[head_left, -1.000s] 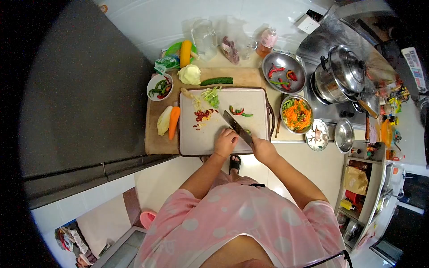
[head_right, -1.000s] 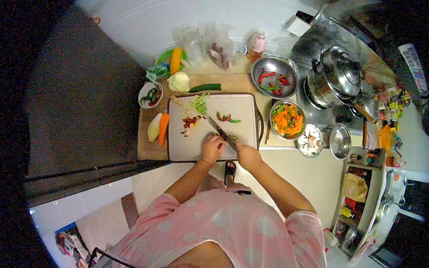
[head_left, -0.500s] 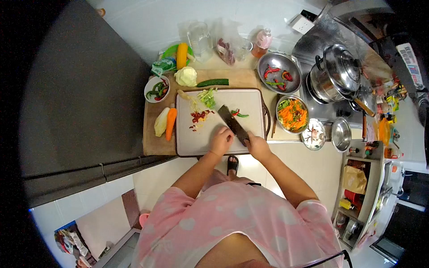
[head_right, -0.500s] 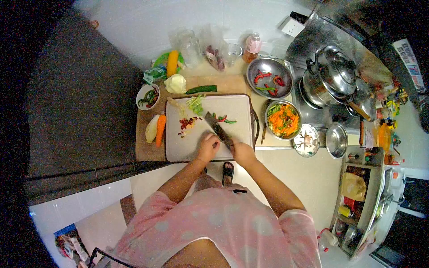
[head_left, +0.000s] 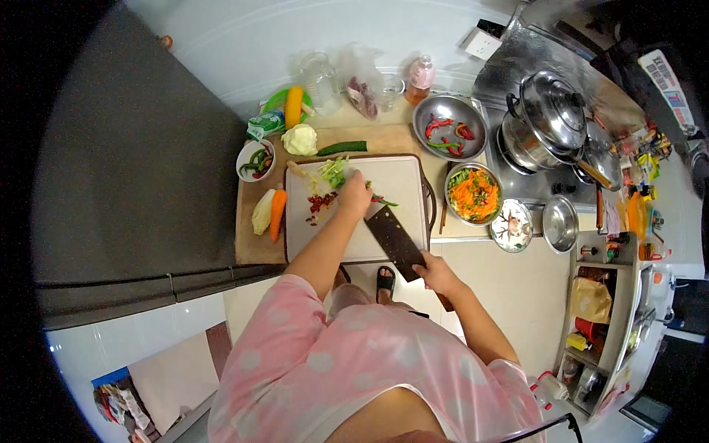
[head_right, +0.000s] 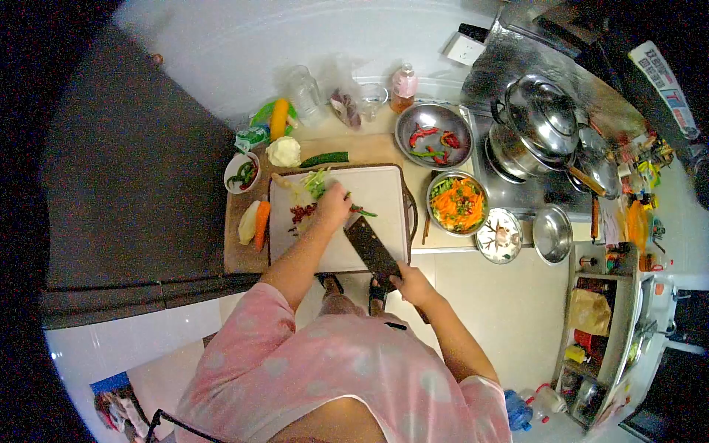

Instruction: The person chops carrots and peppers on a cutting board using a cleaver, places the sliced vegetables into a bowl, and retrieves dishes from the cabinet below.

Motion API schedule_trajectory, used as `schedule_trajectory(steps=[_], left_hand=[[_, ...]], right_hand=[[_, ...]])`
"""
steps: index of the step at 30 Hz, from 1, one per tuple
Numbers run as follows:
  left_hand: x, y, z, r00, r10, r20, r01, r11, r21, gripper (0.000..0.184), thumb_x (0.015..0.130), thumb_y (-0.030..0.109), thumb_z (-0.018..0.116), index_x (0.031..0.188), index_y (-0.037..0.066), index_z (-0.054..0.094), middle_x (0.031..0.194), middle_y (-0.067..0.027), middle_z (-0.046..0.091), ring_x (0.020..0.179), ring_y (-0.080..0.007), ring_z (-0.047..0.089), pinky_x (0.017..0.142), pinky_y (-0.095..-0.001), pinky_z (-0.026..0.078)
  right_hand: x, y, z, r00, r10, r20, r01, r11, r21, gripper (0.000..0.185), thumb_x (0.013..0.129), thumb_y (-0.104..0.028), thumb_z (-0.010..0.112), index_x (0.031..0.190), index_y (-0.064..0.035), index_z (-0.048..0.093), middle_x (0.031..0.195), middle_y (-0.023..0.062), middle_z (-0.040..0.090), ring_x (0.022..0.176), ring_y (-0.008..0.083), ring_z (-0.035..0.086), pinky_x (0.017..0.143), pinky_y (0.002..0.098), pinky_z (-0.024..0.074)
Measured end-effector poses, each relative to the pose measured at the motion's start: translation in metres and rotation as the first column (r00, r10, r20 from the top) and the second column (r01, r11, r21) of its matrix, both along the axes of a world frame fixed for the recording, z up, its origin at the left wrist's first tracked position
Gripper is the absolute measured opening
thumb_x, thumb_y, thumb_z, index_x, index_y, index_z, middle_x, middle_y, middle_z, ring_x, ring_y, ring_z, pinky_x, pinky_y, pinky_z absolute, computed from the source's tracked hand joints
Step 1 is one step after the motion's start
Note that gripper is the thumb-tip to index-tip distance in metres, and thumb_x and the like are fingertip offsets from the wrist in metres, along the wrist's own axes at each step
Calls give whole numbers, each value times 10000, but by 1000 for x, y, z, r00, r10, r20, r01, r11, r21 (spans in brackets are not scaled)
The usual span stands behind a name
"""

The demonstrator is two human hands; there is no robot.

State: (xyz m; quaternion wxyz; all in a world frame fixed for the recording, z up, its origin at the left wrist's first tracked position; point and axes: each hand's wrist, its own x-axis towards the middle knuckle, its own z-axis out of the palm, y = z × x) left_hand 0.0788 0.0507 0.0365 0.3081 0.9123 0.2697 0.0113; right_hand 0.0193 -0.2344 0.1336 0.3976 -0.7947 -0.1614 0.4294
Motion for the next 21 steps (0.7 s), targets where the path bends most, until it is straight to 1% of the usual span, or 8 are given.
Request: schedule_trajectory(steps=[3, 6, 9, 11, 12, 14, 17, 21], left_hand=[[5, 9, 13, 975, -51, 216, 44, 998, 37, 179, 788, 76, 652, 888, 13, 517, 776, -168, 559, 752, -342, 600, 670, -435, 490], [-8, 17, 39, 936, -121, 331, 159, 983, -92, 153, 806, 65, 606, 938, 30, 538, 925, -182, 578, 812, -377, 587, 725, -451, 491], [-45, 9, 70, 952, -169, 257, 223, 954, -201, 118, 820, 32, 598, 932, 33, 560, 954, -157, 571, 841, -359, 579, 745, -424, 485], [-74, 0, 43, 905, -334, 263, 377, 916, -135, 128, 819, 21, 615, 944, 32, 590, 924, -130, 566, 822, -310, 590, 720, -408, 494], [-88, -5, 29, 872, -413, 262, 451, 886, -106, 134, 819, 15, 624, 950, 32, 605, 908, -116, 563, 813, -285, 595, 708, -400, 498], [-105, -20, 13, 871, -438, 221, 463, 883, -73, 116, 820, 63, 632, 934, 41, 623, 934, -108, 575, 845, -298, 586, 751, -403, 487], [-115, -35, 9, 870, -399, 289, 412, 911, 17, 119, 820, 110, 631, 925, 57, 650, 959, -96, 590, 899, -304, 568, 810, -403, 466], [-123, -42, 8, 889, -318, 331, 333, 943, 13, 123, 812, 115, 636, 920, 79, 684, 952, -72, 605, 938, -280, 558, 837, -394, 452]], right_hand=[[-4, 7, -2, 999, 0, -41, 0, 1000, -6, 220, 885, -87, 544, 1094, -17, 549, 637, 130, 596, 448, 197, 555, 463, 353, 476], [1, 9, -12, 1000, 0, -15, -1, 1000, -14, 227, 883, -84, 543, 1097, -10, 546, 650, 141, 607, 443, 209, 562, 450, 355, 474], [9, 8, -16, 996, -71, 49, 72, 997, -9, 258, 881, -90, 546, 1119, 5, 524, 661, 171, 611, 444, 230, 577, 454, 364, 488], [15, 6, -21, 989, -132, 69, 132, 991, 6, 305, 876, -93, 555, 1154, 16, 494, 672, 188, 612, 464, 246, 594, 462, 376, 499], [21, 8, -18, 990, -98, 101, 100, 995, -11, 334, 876, -94, 555, 1179, 23, 474, 690, 200, 617, 491, 270, 610, 482, 393, 504], [29, 11, -16, 985, -57, 166, 70, 994, -78, 342, 868, -102, 556, 1180, 12, 474, 724, 237, 624, 579, 332, 633, 551, 440, 512], [33, 14, -24, 816, 197, 544, -119, 977, -176, 304, 848, -102, 544, 1127, 7, 495, 756, 252, 626, 684, 385, 634, 627, 478, 504], [31, 38, -2, 752, 379, 539, -255, 921, -293, 278, 849, -132, 545, 1095, -10, 501, 771, 224, 628, 731, 388, 621, 645, 477, 497]])
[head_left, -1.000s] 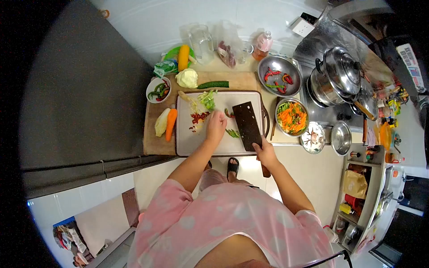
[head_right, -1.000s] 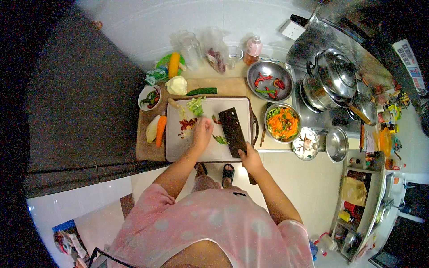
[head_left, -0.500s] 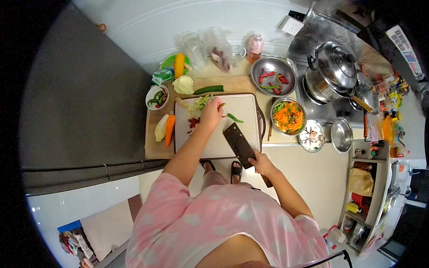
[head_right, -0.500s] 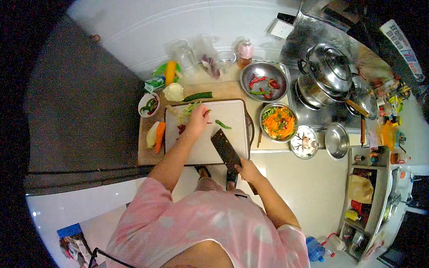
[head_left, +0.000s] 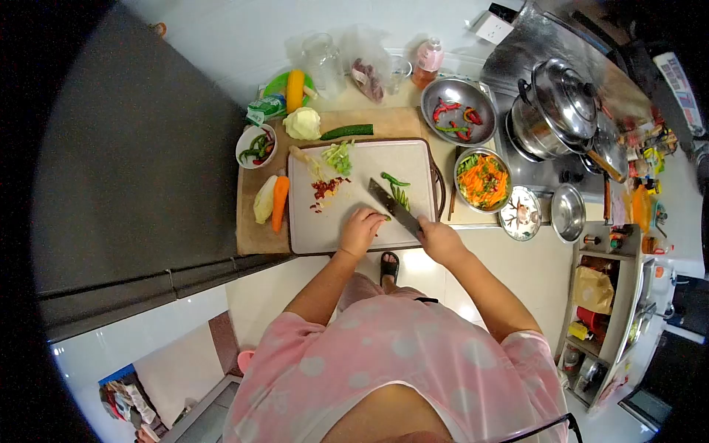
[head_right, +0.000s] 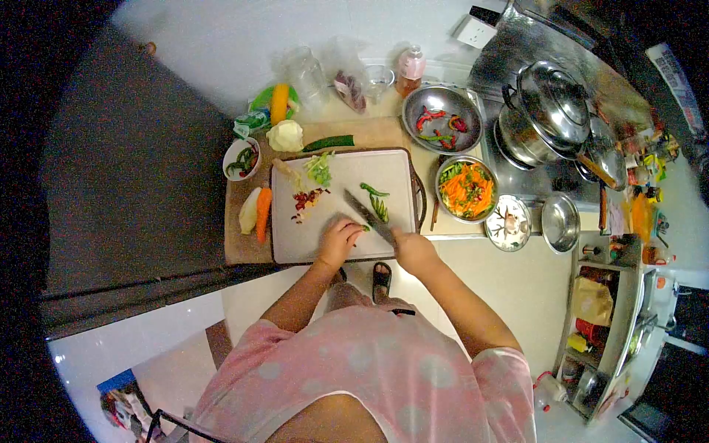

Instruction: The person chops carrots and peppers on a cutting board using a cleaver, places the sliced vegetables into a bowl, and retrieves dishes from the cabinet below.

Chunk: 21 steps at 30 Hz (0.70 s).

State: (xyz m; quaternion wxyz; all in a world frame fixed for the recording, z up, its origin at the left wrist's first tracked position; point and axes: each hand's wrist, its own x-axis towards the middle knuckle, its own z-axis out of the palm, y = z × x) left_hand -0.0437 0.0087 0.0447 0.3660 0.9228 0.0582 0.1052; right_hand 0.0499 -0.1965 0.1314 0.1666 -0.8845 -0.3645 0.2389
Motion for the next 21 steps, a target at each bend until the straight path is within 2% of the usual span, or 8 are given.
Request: schedule_trajectory(steps=[2, 5, 8, 9, 12, 17, 18, 21], left_hand=[[-2, -1, -11, 1000, 18, 19, -19, 1000, 5, 126, 801, 116, 643, 915, 90, 692, 954, -65, 613, 946, -278, 557, 834, -389, 454], [-2, 0, -17, 999, 26, 39, -27, 999, 25, 132, 785, 108, 648, 906, 101, 700, 967, -53, 624, 955, -274, 557, 843, -383, 455], [-2, 1, -16, 999, 12, 35, -13, 999, 35, 138, 779, 98, 645, 904, 105, 704, 984, -45, 632, 959, -273, 560, 854, -385, 457], [-2, 1, -14, 1000, 4, 29, -5, 999, 36, 141, 778, 96, 643, 904, 105, 704, 989, -43, 634, 960, -273, 561, 857, -387, 457], [-2, 2, -10, 987, -10, 159, -2, 997, 72, 161, 738, 84, 621, 883, 90, 690, 945, -43, 618, 900, -252, 568, 782, -356, 489], [-3, 1, -14, 996, 9, 93, -21, 991, 131, 151, 751, 119, 637, 893, 94, 681, 926, -49, 611, 874, -256, 575, 764, -361, 492], [-4, 2, -14, 997, 21, 72, -30, 991, 132, 147, 756, 128, 640, 894, 97, 680, 921, -51, 609, 869, -258, 576, 763, -362, 491], [-4, 2, -23, 999, 38, 38, -38, 999, 10, 129, 818, 133, 630, 931, 113, 688, 928, -71, 607, 877, -293, 589, 772, -398, 489]], right_hand=[[-1, 8, 1, 995, 85, 60, -85, 996, -6, 265, 845, -120, 530, 1086, -13, 504, 778, 200, 632, 712, 377, 623, 620, 474, 495], [0, 16, 8, 987, 143, 79, -145, 989, 18, 257, 787, -45, 494, 1041, -21, 517, 792, 209, 645, 737, 379, 639, 651, 476, 511], [-1, 21, 8, 981, 170, 88, -169, 985, -19, 263, 794, -48, 487, 1055, -34, 515, 797, 204, 650, 738, 362, 649, 639, 465, 517], [-3, 22, 7, 982, 164, 88, -161, 986, -39, 269, 800, -55, 492, 1067, -32, 514, 790, 198, 645, 727, 361, 644, 632, 460, 516], [-8, 30, -6, 982, 162, 95, -156, 985, -71, 287, 810, -68, 498, 1096, -39, 508, 801, 195, 640, 724, 354, 643, 623, 450, 517], [-5, 38, -18, 988, 139, 69, -134, 989, -66, 313, 808, -69, 492, 1121, -62, 507, 864, 209, 650, 774, 349, 655, 645, 461, 522], [-4, 36, -19, 989, 96, 108, -104, 992, 76, 318, 810, -71, 495, 1127, -56, 509, 833, 199, 654, 761, 363, 650, 649, 474, 517], [-2, 32, -17, 997, 31, 66, -36, 996, 76, 304, 814, -74, 493, 1116, -46, 512, 810, 192, 654, 744, 374, 646, 654, 487, 513]])
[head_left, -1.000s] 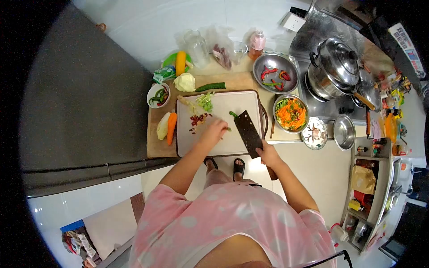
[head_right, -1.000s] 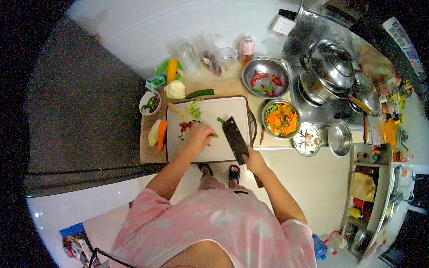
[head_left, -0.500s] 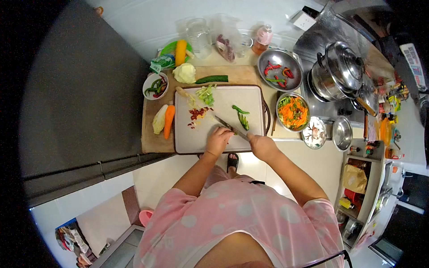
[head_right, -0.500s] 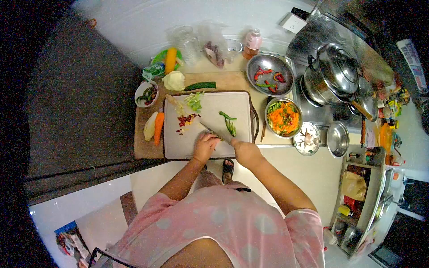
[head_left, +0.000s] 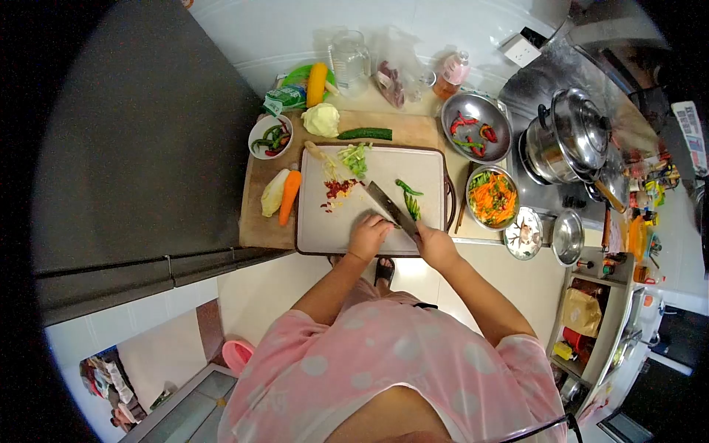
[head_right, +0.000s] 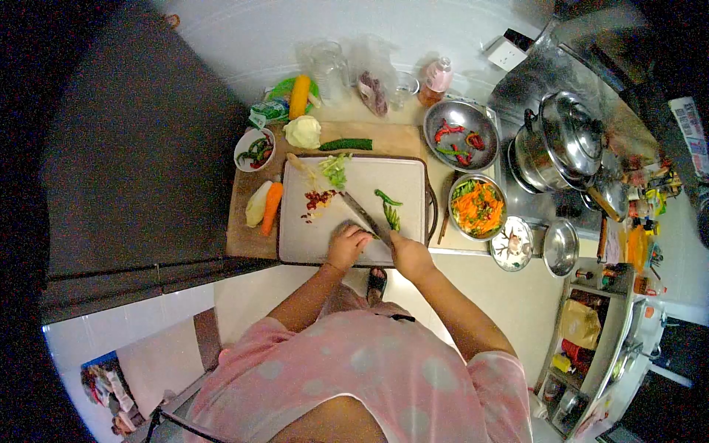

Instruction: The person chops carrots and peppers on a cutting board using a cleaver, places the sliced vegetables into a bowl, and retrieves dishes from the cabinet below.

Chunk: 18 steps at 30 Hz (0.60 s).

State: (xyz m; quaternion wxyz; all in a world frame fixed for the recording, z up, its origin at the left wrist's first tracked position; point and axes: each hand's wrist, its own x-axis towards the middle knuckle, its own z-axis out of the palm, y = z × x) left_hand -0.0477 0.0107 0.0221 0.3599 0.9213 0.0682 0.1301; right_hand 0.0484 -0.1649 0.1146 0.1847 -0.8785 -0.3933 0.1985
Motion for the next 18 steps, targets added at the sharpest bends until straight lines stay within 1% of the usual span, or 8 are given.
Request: schedule_trajectory(steps=[3, 6, 9, 12, 14, 15, 18], left_hand=[[-1, -3, -5, 996, 32, 88, -33, 999, 8, 98, 797, 161, 636, 859, 98, 677, 898, -55, 597, 858, -266, 571, 777, -370, 478], [2, -2, -12, 995, 32, 89, -32, 999, -7, 100, 797, 166, 639, 853, 91, 675, 897, -60, 594, 855, -276, 568, 778, -377, 475], [0, -2, -11, 997, 21, 69, -21, 1000, -2, 107, 818, 144, 642, 900, 88, 682, 925, -81, 610, 847, -287, 601, 740, -391, 497], [0, -1, -11, 999, 12, 31, -11, 1000, -23, 113, 818, 139, 641, 908, 86, 685, 948, -83, 617, 849, -282, 605, 745, -386, 502], [-2, -2, -15, 999, 1, 49, -1, 1000, -14, 130, 820, 137, 637, 926, 78, 685, 956, -86, 620, 875, -283, 602, 764, -381, 501], [0, -1, -7, 998, -1, 61, 2, 1000, -8, 138, 821, 136, 636, 935, 75, 684, 960, -88, 622, 888, -283, 600, 774, -379, 500], [-6, -1, 19, 997, -48, 55, 43, 995, 91, 173, 827, 137, 629, 975, 61, 676, 991, -98, 618, 941, -290, 586, 814, -375, 492]], right_hand=[[-3, -4, 7, 1000, 18, -2, -18, 1000, -18, 289, 814, -75, 495, 1101, -40, 505, 803, 193, 651, 732, 384, 644, 654, 493, 510], [-5, -5, 7, 998, 35, -51, -40, 994, -98, 259, 838, -126, 558, 1063, -13, 497, 798, 230, 633, 741, 414, 617, 671, 500, 486], [-9, -1, 7, 999, 10, -50, -16, 992, -125, 241, 841, -114, 539, 1057, -15, 497, 797, 228, 634, 735, 410, 620, 668, 495, 491], [-17, 2, 0, 1000, -5, -6, 5, 998, -56, 242, 842, -97, 519, 1069, -16, 491, 791, 227, 634, 730, 405, 623, 655, 496, 494], [-24, 2, -13, 1000, -31, 3, 31, 998, -55, 249, 841, -95, 513, 1077, -18, 489, 787, 227, 635, 722, 404, 624, 645, 498, 495], [-24, 3, -16, 999, -41, 11, 42, 998, -52, 253, 841, -93, 510, 1081, -18, 488, 784, 227, 635, 718, 404, 625, 640, 499, 495], [-27, -1, -18, 997, -71, 22, 70, 997, 23, 255, 850, -113, 520, 1085, -17, 487, 765, 239, 629, 710, 417, 619, 633, 506, 493]])
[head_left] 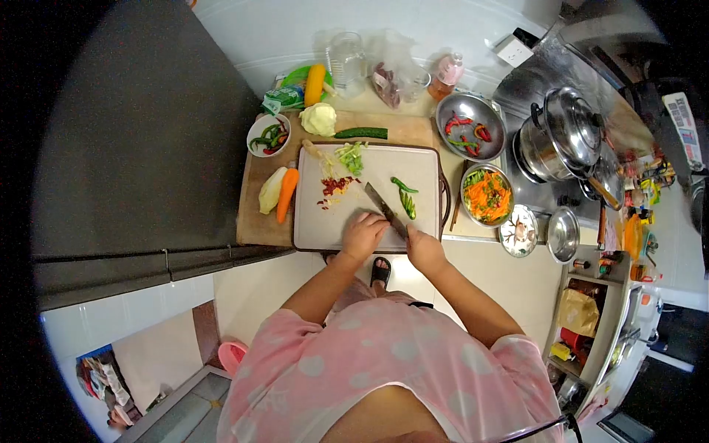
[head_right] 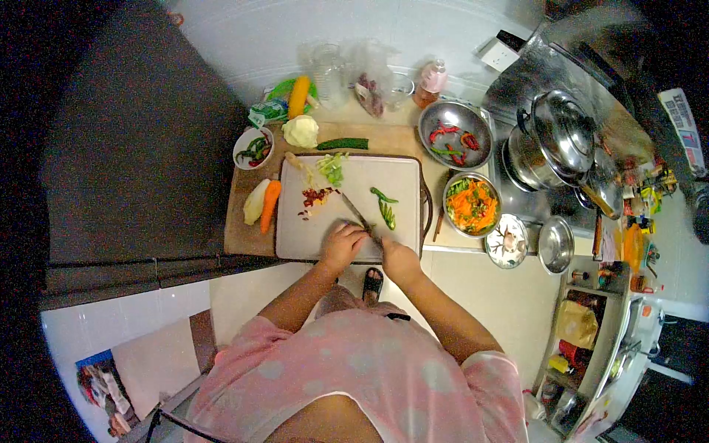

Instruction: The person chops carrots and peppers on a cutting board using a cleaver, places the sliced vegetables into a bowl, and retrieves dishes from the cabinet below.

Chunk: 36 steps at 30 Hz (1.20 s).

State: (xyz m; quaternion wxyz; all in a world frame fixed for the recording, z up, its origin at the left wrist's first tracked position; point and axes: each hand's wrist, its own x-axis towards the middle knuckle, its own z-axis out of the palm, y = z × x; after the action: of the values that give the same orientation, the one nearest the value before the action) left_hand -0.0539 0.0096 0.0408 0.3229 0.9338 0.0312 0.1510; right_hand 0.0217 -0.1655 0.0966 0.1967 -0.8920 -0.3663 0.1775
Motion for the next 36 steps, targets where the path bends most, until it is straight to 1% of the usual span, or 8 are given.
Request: schedule_trajectory(steps=[3, 6, 9, 12, 18, 22, 25, 36], left_hand=[[-9, 2, -1, 999, -47, 21, 46, 997, 58, 181, 822, 116, 634, 985, 42, 664, 1010, -109, 607, 978, -296, 570, 829, -375, 481], [-8, 1, 0, 993, 97, -69, -109, 976, -189, 172, 807, 92, 649, 970, 38, 658, 1015, -117, 595, 945, -300, 581, 803, -374, 485], [4, 3, 2, 995, 57, -78, -71, 978, -196, 157, 790, 82, 666, 940, 39, 655, 976, -114, 597, 909, -306, 589, 771, -379, 488], [15, 7, 3, 1000, 2, -30, -5, 996, -93, 155, 773, 111, 688, 914, 52, 666, 934, -101, 605, 871, -302, 596, 747, -383, 493], [11, 7, -5, 999, 43, -20, -43, 999, 21, 142, 768, 156, 685, 891, 84, 687, 908, -82, 616, 822, -285, 603, 739, -387, 496], [8, 3, -15, 997, 75, -22, -75, 997, 11, 118, 803, 168, 651, 890, 98, 689, 934, -51, 619, 838, -273, 613, 736, -376, 505], [10, 0, -21, 996, 88, -23, -88, 996, -18, 105, 810, 153, 640, 885, 96, 686, 935, -50, 618, 804, -273, 622, 703, -374, 513], [5, -4, -34, 993, 106, -55, -109, 993, -51, 104, 822, 127, 630, 906, 94, 679, 973, -84, 621, 835, -291, 621, 727, -389, 515]], right_hand=[[3, -2, 3, 997, -60, -43, 60, 998, 7, 276, 856, -132, 540, 1094, -4, 483, 760, 260, 621, 710, 435, 611, 641, 512, 488], [11, -8, -1, 981, -127, -145, 133, 991, 30, 316, 856, -145, 563, 1117, 9, 473, 754, 275, 614, 716, 449, 605, 650, 519, 482], [16, -13, 3, 977, -128, -170, 135, 990, 31, 333, 853, -151, 576, 1132, 1, 477, 759, 279, 614, 714, 451, 606, 656, 519, 480], [17, -16, 19, 984, -101, -145, 97, 995, -34, 312, 860, -159, 546, 1133, -22, 483, 774, 272, 622, 728, 446, 613, 662, 530, 483], [23, -18, 28, 997, 48, -56, -53, 994, -92, 258, 853, -114, 490, 1100, -39, 493, 791, 238, 639, 750, 409, 634, 663, 515, 498], [23, -17, 29, 992, 122, -31, -125, 985, -118, 238, 845, -126, 530, 1058, -21, 513, 770, 216, 633, 731, 395, 627, 648, 486, 497], [22, -16, 37, 985, 170, 4, -168, 976, -141, 242, 837, -105, 507, 1062, -18, 518, 790, 203, 641, 723, 378, 634, 641, 473, 506], [16, -9, 9, 992, 122, 10, -120, 985, -120, 263, 823, -95, 494, 1078, -34, 507, 813, 203, 643, 726, 380, 639, 648, 473, 516]])
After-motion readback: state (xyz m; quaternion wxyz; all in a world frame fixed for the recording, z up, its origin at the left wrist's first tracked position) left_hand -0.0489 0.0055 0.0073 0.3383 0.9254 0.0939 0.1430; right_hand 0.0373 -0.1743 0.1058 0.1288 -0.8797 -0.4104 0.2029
